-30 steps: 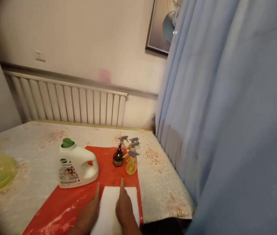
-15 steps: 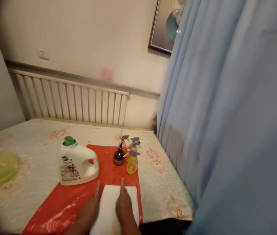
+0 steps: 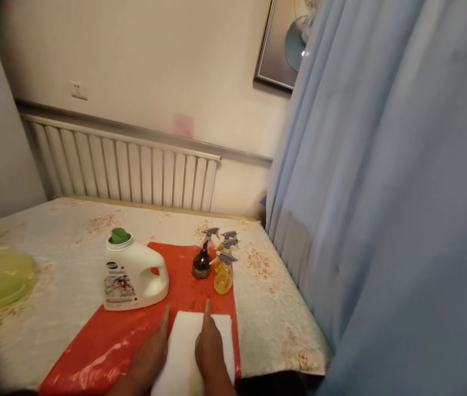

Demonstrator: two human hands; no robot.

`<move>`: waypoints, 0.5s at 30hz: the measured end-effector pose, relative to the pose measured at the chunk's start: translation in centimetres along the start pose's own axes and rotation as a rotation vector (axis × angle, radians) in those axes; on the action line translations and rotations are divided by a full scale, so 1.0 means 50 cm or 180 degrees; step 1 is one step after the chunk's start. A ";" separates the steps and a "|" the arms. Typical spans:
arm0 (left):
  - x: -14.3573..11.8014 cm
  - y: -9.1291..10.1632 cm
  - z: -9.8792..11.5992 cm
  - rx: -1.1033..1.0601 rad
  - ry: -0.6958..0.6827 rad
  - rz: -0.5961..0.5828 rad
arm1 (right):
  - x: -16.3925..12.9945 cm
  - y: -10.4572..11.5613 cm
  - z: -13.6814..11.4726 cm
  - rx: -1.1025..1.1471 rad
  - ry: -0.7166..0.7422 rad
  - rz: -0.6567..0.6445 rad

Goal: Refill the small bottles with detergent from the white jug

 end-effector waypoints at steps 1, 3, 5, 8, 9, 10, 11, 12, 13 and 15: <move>0.000 0.000 0.000 0.0010 -0.0012 0.0035 | 0.000 -0.002 0.001 -0.0018 0.0020 0.0018; 0.000 0.000 -0.001 0.0011 -0.0028 0.0062 | 0.000 -0.005 0.003 -0.0046 0.0058 0.0058; 0.001 -0.001 -0.002 0.0026 -0.0038 0.0076 | 0.000 -0.008 0.005 -0.0070 0.0063 0.0078; 0.001 -0.002 -0.005 0.0071 -0.0039 0.0082 | 0.001 -0.012 0.008 -0.0144 0.0063 0.0090; 0.001 -0.002 -0.005 0.0082 -0.0044 0.0085 | 0.001 -0.013 0.008 -0.0175 0.0067 0.0087; 0.002 -0.001 -0.005 0.0082 -0.0054 0.0082 | 0.001 -0.013 0.008 -0.0196 0.0076 0.0080; 0.001 -0.001 -0.004 0.0069 -0.0066 0.0078 | 0.001 -0.013 0.008 -0.0205 0.0083 0.0073; 0.001 0.000 -0.003 0.0055 -0.0064 0.0071 | 0.001 -0.013 0.008 -0.0203 0.0087 0.0068; 0.001 0.002 -0.002 0.0028 -0.0049 0.0069 | 0.001 -0.013 0.008 -0.0187 0.0087 0.0071; 0.000 0.005 0.000 -0.0057 0.0022 0.0060 | 0.000 -0.011 0.008 -0.0128 0.0093 0.0107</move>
Point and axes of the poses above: each hand's wrist, its own x-axis towards the middle knuckle, its own y-axis out of the back of the hand, z = x × y, the point moved 2 cm from there along x, towards the middle knuckle, and after that the axes turned 15 degrees about -x, right-handed, at the moved point
